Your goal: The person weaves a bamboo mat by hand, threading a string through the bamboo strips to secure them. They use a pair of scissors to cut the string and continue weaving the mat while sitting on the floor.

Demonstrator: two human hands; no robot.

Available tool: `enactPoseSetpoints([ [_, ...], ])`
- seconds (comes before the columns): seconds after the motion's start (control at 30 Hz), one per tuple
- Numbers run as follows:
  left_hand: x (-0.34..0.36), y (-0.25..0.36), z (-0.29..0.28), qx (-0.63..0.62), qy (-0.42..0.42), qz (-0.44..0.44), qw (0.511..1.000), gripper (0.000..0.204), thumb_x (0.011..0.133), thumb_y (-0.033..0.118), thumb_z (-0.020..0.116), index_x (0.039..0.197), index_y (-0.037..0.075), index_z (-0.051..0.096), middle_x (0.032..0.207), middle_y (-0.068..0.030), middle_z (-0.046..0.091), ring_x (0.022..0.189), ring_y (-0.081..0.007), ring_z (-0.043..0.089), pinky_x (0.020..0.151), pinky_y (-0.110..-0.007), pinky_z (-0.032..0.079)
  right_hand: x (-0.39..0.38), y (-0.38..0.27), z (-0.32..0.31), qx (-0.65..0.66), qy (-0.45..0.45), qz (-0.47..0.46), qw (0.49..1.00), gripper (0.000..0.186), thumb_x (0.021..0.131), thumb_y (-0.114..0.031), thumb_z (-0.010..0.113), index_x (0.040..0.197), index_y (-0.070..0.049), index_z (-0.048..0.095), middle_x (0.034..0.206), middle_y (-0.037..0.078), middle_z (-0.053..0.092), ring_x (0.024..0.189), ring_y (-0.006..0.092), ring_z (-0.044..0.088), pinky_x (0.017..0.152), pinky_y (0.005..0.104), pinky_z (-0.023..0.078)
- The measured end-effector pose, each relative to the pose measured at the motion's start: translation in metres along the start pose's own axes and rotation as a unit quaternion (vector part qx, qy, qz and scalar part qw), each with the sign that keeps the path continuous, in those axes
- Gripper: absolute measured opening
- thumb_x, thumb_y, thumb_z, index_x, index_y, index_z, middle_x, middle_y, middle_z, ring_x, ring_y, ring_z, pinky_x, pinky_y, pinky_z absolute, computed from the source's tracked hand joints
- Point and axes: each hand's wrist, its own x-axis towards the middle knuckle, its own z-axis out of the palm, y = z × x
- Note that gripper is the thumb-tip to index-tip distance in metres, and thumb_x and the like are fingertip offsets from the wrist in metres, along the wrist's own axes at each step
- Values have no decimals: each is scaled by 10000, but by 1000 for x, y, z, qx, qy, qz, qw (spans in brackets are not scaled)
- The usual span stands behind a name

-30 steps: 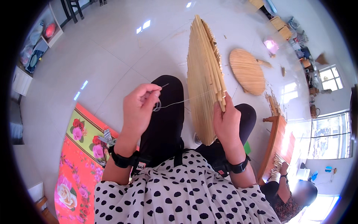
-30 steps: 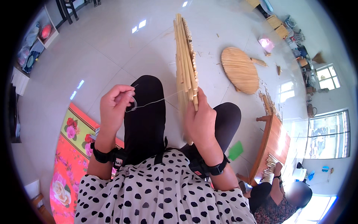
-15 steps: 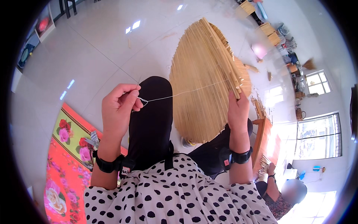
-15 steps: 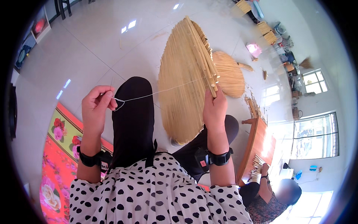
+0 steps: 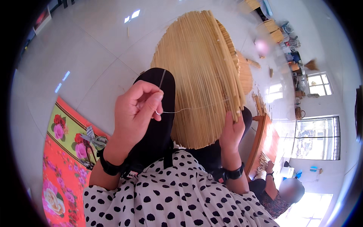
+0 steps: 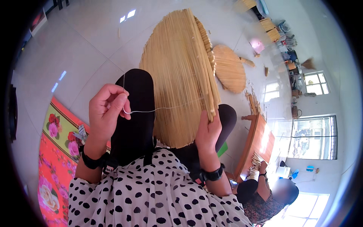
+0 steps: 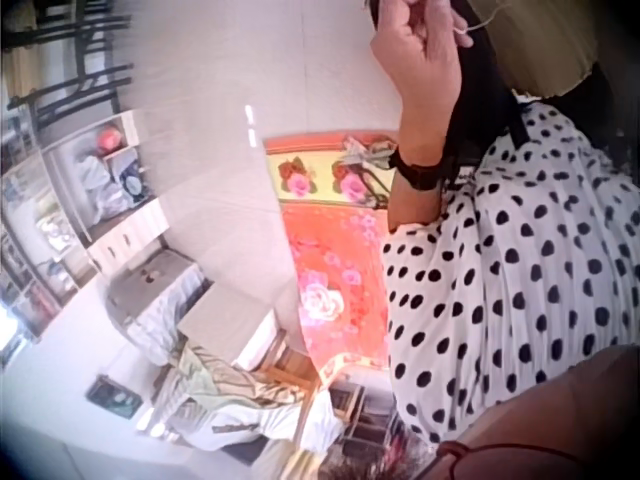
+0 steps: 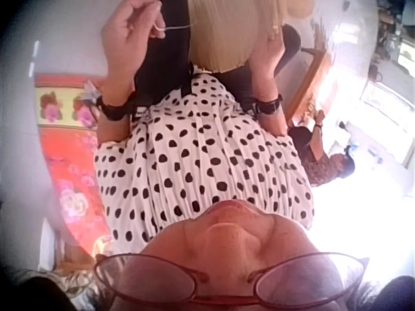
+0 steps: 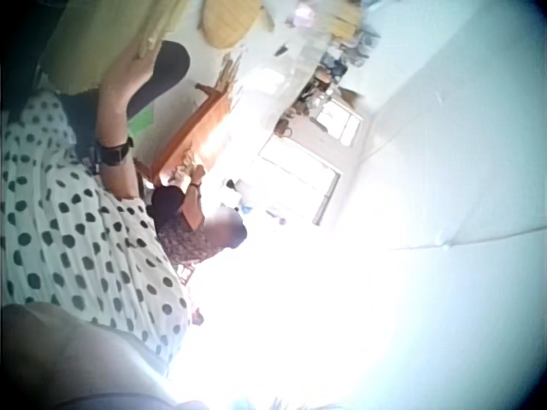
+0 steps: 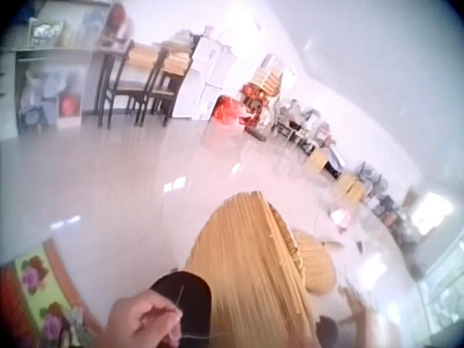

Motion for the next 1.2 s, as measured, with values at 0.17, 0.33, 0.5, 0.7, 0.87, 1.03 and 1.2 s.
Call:
enactPoseSetpoints([
  [0.17, 3, -26, 20, -90, -118, -56, 987, 76, 1003, 86, 526, 1028, 19, 549, 1076, -95, 633, 982, -145, 624, 840, -283, 491, -49, -21, -12, -35, -50, 30, 998, 326, 968, -70, 524, 1268, 57, 530, 968, 145, 679, 869, 156, 624, 769, 314, 498],
  [0.33, 16, -39, 44, -189, -233, -85, 950, 77, 1003, 103, 534, 985, 29, 541, 1256, -107, 548, 1110, -164, 583, 939, -316, 447, -50, -33, -21, -20, -154, 4, 988, 456, 904, -69, 596, 1325, 46, 462, 987, 123, 682, 877, 125, 638, 770, 275, 504],
  [0.5, 29, -22, 55, -222, -249, 4, 943, 94, 1006, 75, 518, 949, 1, 520, 1193, -87, 534, 1152, -161, 561, 923, -307, 466, -36, -48, -25, 138, -183, 26, 973, 661, 809, -156, 723, 1350, 57, 410, 1068, 169, 664, 970, 175, 654, 831, 307, 522],
  [0.7, 57, -12, 66, -53, -288, 127, 948, 92, 1007, 46, 508, 940, -17, 506, 938, -55, 534, 1212, -200, 559, 911, -312, 513, -16, -57, -32, 70, -234, 71, 967, 631, 807, -160, 733, 1303, 76, 424, 1030, 158, 678, 926, 159, 664, 808, 313, 543],
  [0.87, 66, -6, 66, -32, -288, 85, 953, 98, 1008, 64, 523, 937, -2, 506, 857, -29, 525, 1202, -205, 567, 909, -309, 514, -11, -62, -25, -41, -187, 67, 979, 398, 858, -118, 666, 1192, 35, 514, 827, 125, 684, 722, 128, 672, 643, 301, 533],
  [1.03, 64, -10, 66, -33, -272, 63, 960, 98, 998, 75, 541, 945, -7, 540, 943, -53, 613, 1044, -160, 630, 874, -293, 521, -11, -57, -23, -149, -128, -35, 980, 211, 913, -115, 600, 1078, 15, 575, 641, 134, 593, 531, 241, 624, 522, 340, 481],
  [1.2, 57, -16, 49, 8, -209, 4, 978, 98, 988, 79, 553, 960, -11, 582, 910, -78, 652, 785, -115, 638, 736, -237, 519, -13, -49, -27, -193, -99, -63, 974, 157, 940, -112, 568, 1029, 16, 586, 605, 141, 554, 502, 272, 600, 494, 350, 454],
])
